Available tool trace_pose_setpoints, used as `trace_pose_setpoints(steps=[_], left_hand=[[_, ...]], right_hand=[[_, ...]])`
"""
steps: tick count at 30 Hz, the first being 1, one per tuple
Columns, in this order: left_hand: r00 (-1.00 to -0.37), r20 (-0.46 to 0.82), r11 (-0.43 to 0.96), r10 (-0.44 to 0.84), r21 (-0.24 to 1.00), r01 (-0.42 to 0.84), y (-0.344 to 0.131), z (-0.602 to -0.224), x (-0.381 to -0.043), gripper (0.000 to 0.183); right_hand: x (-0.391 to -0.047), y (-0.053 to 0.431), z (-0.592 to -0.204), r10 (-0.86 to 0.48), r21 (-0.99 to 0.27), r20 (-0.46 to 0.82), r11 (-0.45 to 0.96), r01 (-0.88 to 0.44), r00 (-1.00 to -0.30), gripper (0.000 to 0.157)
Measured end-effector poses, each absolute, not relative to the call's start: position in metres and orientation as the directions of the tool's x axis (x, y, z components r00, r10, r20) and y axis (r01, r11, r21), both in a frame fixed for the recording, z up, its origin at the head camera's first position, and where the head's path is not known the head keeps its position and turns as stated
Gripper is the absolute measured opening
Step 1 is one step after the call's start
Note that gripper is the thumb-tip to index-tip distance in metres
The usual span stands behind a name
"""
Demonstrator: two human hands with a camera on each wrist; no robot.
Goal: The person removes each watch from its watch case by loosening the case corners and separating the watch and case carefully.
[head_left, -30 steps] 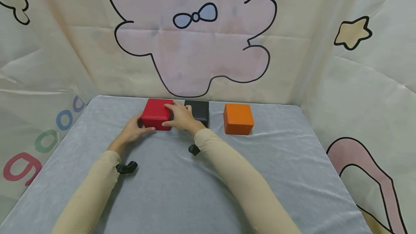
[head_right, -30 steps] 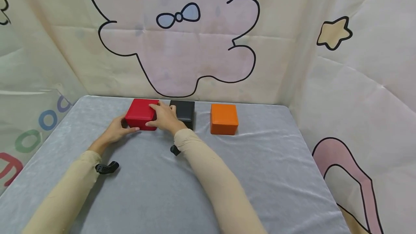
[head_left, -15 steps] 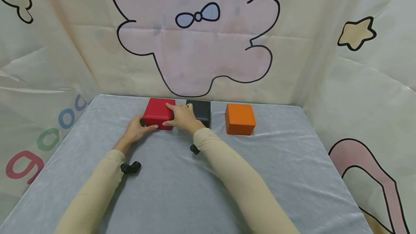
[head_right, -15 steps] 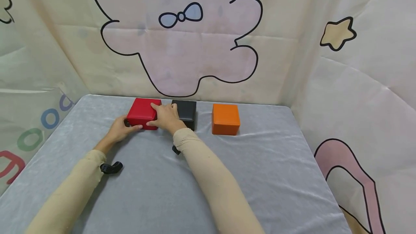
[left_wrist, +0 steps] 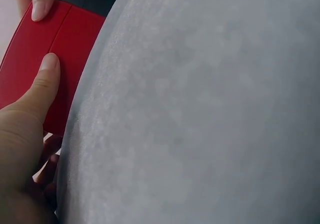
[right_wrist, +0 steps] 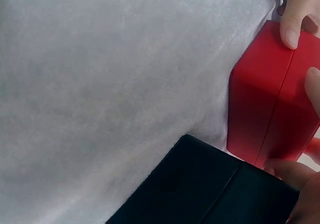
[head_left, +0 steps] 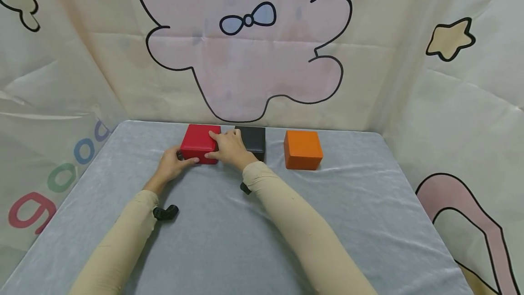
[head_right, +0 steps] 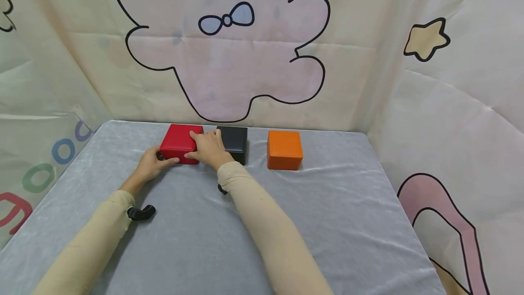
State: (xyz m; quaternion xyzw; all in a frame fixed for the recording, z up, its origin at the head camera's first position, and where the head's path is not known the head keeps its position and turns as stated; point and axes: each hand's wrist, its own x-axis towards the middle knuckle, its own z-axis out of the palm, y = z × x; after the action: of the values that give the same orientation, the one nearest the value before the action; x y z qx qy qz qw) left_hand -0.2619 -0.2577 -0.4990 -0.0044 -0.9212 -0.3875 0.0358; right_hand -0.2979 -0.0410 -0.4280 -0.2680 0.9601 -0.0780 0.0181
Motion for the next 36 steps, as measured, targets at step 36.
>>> trace_pose_setpoints(steps=[36], left_hand=[[-0.988,-0.102,0.569,0.119,0.822,-0.017,-0.263,-0.484,-0.263,0.052]], right_hand=[[-0.301,-0.035,-0.427,-0.517,-0.316,0.031,0.807,-0.499,-0.855,0.071]])
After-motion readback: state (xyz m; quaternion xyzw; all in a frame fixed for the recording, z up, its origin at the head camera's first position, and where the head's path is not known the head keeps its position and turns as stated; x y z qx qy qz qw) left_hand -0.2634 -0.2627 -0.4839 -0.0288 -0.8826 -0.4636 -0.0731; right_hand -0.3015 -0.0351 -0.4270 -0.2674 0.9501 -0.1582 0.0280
